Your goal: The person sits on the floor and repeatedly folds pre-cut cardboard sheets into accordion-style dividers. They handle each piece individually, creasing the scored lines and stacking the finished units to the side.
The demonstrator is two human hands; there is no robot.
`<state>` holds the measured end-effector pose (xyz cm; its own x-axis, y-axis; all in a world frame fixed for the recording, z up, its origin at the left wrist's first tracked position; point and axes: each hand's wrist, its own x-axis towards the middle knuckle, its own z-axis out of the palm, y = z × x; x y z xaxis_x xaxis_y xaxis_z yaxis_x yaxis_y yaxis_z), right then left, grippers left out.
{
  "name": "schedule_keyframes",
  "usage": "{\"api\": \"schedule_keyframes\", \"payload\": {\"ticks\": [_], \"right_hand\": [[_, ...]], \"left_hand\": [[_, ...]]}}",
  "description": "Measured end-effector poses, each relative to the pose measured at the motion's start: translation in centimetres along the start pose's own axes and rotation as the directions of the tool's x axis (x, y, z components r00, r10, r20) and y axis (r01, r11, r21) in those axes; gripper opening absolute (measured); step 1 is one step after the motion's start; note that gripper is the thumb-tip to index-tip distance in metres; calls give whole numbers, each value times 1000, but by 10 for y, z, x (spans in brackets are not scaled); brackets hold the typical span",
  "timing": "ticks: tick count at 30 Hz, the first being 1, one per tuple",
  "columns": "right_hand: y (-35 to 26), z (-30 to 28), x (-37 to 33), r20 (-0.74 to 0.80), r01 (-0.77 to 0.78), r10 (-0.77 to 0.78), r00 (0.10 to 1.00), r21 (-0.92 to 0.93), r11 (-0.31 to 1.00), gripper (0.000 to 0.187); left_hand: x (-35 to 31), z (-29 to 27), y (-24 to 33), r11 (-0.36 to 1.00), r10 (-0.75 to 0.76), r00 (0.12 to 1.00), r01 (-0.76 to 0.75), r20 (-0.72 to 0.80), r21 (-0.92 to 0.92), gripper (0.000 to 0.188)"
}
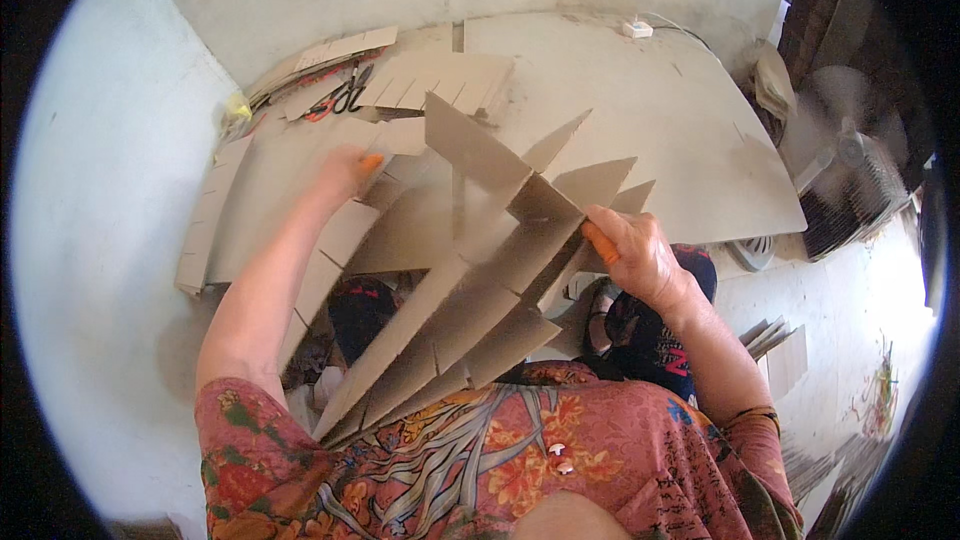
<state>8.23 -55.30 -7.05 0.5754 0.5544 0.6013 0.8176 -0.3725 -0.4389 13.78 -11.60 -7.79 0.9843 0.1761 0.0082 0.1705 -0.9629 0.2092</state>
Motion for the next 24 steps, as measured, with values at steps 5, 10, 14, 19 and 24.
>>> {"api": "schedule_keyframes", "payload": {"ticks": [5, 10, 14, 19, 24], "right_hand": [[3, -1, 1, -23, -55, 54, 998, -46, 997, 13], [0, -11, -3, -99, -91, 86, 991, -51, 995, 11], [0, -14, -9, -76, -104, 99, 992, -58, 993, 12], [-4, -20, -9, -112, -79, 74, 991, -41, 996, 15], [2, -18, -9, 9, -102, 102, 995, -18, 995, 15]], "left_hand": [[-23, -5, 89, 873, -25, 984, 107, 176, -476, 41], [-35, -18, 98, 793, -32, 968, 175, 247, -584, 38], [-44, -8, 113, 760, 19, 975, 129, 220, -637, 37], [-36, 6, 110, 729, -169, 958, 280, 232, -625, 36], [-56, 10, 146, 721, -87, 974, 207, 210, -662, 34]]}}
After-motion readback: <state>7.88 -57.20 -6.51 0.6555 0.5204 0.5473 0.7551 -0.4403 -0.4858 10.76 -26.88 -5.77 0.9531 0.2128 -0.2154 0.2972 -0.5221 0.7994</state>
